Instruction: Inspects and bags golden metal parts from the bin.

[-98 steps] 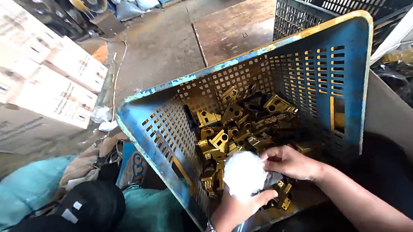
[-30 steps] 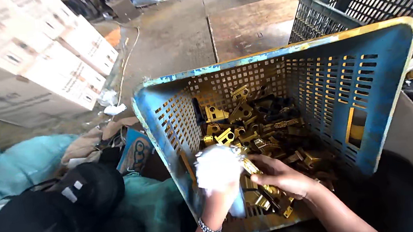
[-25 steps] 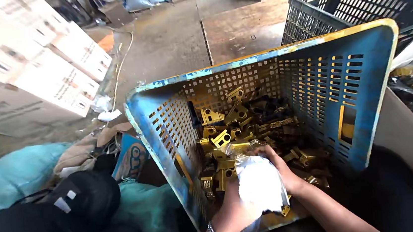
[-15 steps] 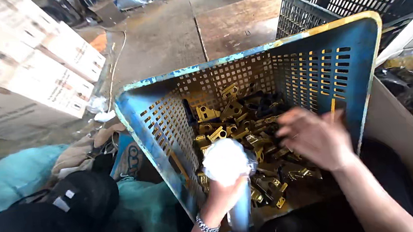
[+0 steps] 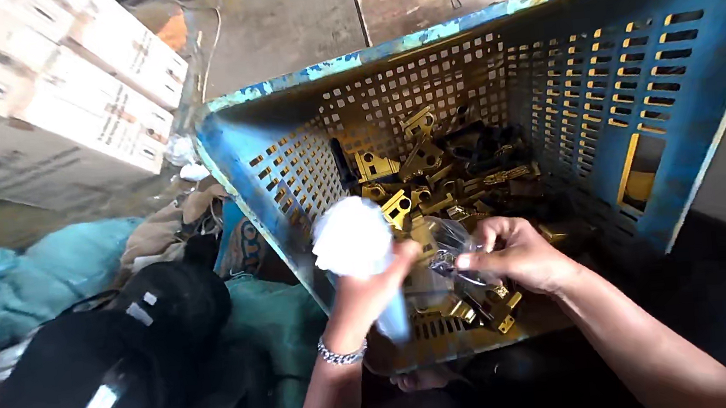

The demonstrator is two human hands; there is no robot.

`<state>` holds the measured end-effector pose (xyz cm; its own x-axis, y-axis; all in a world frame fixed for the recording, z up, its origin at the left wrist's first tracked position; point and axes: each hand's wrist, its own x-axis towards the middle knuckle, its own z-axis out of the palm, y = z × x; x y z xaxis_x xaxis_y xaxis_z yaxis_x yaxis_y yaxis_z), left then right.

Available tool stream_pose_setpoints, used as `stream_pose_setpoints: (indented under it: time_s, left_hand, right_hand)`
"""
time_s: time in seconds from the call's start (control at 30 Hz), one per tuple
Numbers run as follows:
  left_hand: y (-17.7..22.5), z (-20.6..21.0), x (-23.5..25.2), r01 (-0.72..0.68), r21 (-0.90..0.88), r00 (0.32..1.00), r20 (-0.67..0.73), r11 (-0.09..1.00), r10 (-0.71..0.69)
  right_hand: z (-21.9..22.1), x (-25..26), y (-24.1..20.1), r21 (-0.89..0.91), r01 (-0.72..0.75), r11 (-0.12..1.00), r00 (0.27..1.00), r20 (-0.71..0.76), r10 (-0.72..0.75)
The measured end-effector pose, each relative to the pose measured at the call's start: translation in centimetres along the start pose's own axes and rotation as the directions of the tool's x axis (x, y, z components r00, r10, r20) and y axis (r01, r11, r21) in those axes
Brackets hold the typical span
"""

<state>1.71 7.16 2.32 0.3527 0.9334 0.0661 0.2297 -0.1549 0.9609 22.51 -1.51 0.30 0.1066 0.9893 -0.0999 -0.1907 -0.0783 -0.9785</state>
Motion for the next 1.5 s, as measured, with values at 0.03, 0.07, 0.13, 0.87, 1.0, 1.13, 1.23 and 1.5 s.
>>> stream_pose_setpoints:
  time_s: [0.03,0.07,0.13,0.87,1.0,1.13,1.23,1.5]
  left_hand:
    - [1.0,0.9,-0.7,0.084,-0.126,0.988,0.142,0.989,-0.066]
    - [1.5,1.8,-1.3,0.136,-0.203,0.969,0.233,0.970,-0.087]
    - [1.1,2.4,-1.4,0.095,-0.282,0.976,0.216,0.955,-0.033]
    - [-2.9,-2.2,-0.6,-0.304,0.138,0.921,-0.211,0.943,0.328]
    - [-2.6,-1.7,-1.1,-0.209,0.067,0.932,-0.288,0.976,0.220]
    - [-2.9,-1.2,-1.5,-0.212,0.165,0.913,-0.319,0.963,0.256]
    - [-3.5,-0.9,-1.6,-0.254,0.339,0.907,-0.243,0.906,0.345]
    - [-2.9,0.6,-1.0,-0.395,0.296,0.889,-0.113,0.869,0.443]
  right_hand:
    - [0.8,0.2,-0.3,-0.071,0.031,0.997,0.995,0.096,-0.024]
    - [1.4,0.4,-0.7,-0.147,0.082,0.986,0.977,0.206,-0.051]
    - [1.8,1.5,-1.6,-0.247,0.140,0.959,0.949,0.311,-0.058]
    - [2.2,10.5,6.4,-0.696,-0.214,0.685,0.937,0.051,0.345]
    - [5.3,10.5,9.4,-0.880,-0.246,0.406,0.885,-0.033,0.465]
    - [1.9,8.0,6.9,-0.594,-0.254,0.764,0.956,-0.036,0.290]
    - [-1.5,4.7,3.2,-0.033,-0.163,0.986,0.967,-0.206,0.153]
    - [-3.9,-0.2,-4.3,-0.015,-0.089,0.996,0.973,0.213,0.090]
